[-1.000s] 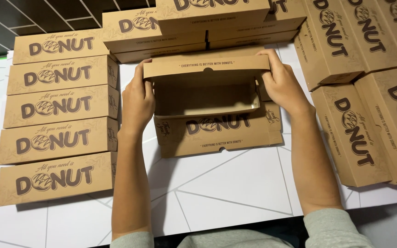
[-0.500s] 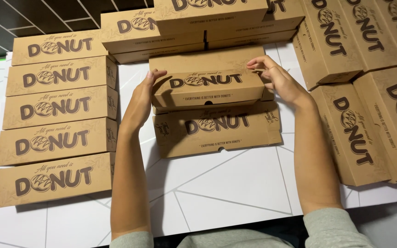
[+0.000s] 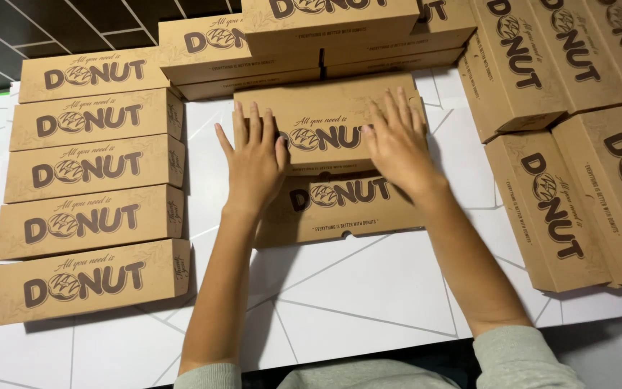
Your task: The person assembles flat-packed cardboard donut boxes on a white table. They fold the side flaps, tuck tabs into slots, and close the lids to form complete boxes. The process is repeated for multiple boxes.
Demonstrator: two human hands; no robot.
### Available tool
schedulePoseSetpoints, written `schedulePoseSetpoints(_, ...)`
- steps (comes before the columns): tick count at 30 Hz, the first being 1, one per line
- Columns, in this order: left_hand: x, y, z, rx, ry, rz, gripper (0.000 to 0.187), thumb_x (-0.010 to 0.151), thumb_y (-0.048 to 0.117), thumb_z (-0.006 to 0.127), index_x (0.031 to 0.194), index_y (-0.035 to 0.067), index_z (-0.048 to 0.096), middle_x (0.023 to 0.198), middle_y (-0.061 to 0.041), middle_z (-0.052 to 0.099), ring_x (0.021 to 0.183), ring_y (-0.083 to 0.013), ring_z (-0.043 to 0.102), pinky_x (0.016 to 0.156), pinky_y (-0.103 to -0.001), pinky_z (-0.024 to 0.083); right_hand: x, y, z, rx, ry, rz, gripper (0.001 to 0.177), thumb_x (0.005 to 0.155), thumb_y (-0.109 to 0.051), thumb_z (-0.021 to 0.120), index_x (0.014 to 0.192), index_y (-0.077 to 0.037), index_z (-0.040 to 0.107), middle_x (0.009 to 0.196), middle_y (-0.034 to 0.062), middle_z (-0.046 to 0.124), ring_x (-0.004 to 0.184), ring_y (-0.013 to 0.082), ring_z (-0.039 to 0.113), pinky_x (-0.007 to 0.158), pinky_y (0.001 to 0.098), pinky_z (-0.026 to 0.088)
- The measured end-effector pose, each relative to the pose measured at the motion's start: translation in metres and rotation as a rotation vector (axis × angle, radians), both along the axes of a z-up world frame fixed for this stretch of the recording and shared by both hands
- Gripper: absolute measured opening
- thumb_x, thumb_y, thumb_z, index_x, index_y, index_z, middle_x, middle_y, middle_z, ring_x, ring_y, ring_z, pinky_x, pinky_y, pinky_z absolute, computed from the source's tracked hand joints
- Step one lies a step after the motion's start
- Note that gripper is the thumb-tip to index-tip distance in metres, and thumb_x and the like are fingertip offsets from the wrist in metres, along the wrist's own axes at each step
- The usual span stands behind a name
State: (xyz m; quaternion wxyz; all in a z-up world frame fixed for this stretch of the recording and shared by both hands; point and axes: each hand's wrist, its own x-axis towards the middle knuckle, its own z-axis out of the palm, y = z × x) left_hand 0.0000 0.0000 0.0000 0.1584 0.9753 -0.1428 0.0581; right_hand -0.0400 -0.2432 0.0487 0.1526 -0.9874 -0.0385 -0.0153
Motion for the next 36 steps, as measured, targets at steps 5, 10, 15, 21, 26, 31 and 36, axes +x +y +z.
schedulePoseSetpoints(5,-0.013,-0.032,-0.01,0.073,-0.064,-0.214,0.06,0.105,0.028,0.027,0.163,0.013,0.032,0.171,-0.013,0.021,0.159,-0.0291,0.012,0.124,-0.057,-0.001,-0.007,0.04,-0.022,0.025,-0.092,0.225,0.055,0.111,-0.029,0.033,0.154,0.004,0.037,0.163,0.0295,0.027,0.154,0.0398,0.015,0.123,0.056,0.009)
schedulePoseSetpoints(10,-0.01,-0.033,-0.029,0.072,-0.148,-0.262,0.059,0.106,0.029,0.033,0.162,0.011,0.033,0.17,-0.013,0.024,0.158,-0.0274,0.017,0.125,-0.055,0.005,-0.005,0.039,-0.038,-0.008,-0.17,0.313,0.056,0.112,-0.031,0.033,0.156,0.002,0.034,0.165,0.0252,0.026,0.154,0.0372,0.018,0.122,0.0549,0.012)
schedulePoseSetpoints(15,-0.009,-0.016,-0.021,0.019,-0.052,-0.13,0.068,0.107,0.047,0.027,0.162,0.006,0.031,0.17,-0.018,0.022,0.158,-0.0291,0.015,0.125,-0.052,0.003,-0.011,0.011,-0.033,0.013,-0.135,0.217,0.063,0.11,-0.043,0.034,0.157,-0.001,0.036,0.164,0.0259,0.027,0.153,0.0405,0.017,0.12,0.0607,0.01)
schedulePoseSetpoints(21,-0.023,0.015,-0.012,-0.261,-0.001,0.108,0.08,0.105,0.049,0.05,0.16,-0.003,0.024,0.161,-0.034,0.026,0.15,-0.0444,0.03,0.117,-0.057,0.031,-0.025,-0.02,-0.015,0.278,0.001,-0.046,0.064,0.109,-0.036,0.041,0.163,-0.008,0.022,0.164,0.0284,0.018,0.148,0.0502,0.02,0.115,0.0716,0.019)
schedulePoseSetpoints(26,-0.044,0.018,-0.012,-0.681,0.057,0.141,0.071,0.105,0.041,0.058,0.158,0.002,0.031,0.147,-0.024,0.054,0.138,-0.0406,0.05,0.113,-0.052,0.04,-0.035,-0.032,-0.02,0.616,0.014,-0.106,0.074,0.102,-0.033,0.06,0.163,-0.016,0.022,0.161,0.0269,0.031,0.147,0.0483,0.028,0.118,0.0623,0.024)
schedulePoseSetpoints(31,-0.048,0.035,-0.032,-0.842,0.1,0.064,0.062,0.109,0.042,0.045,0.161,0.013,0.029,0.149,-0.019,0.055,0.132,-0.0376,0.055,0.112,-0.052,0.043,-0.05,-0.048,-0.017,0.489,0.025,-0.092,0.1,0.074,-0.047,0.085,0.156,-0.021,0.033,0.154,0.0165,0.039,0.146,0.0384,0.035,0.12,0.0549,0.028)
schedulePoseSetpoints(36,-0.048,0.04,-0.046,-0.881,0.097,0.032,0.06,0.108,0.042,0.045,0.161,0.016,0.032,0.154,-0.015,0.051,0.139,-0.0343,0.049,0.115,-0.049,0.04,-0.072,-0.058,-0.026,0.315,-0.112,0.091,0.106,0.062,-0.045,0.094,0.147,-0.013,0.039,0.148,0.0126,0.041,0.143,0.0341,0.036,0.12,0.0503,0.03)
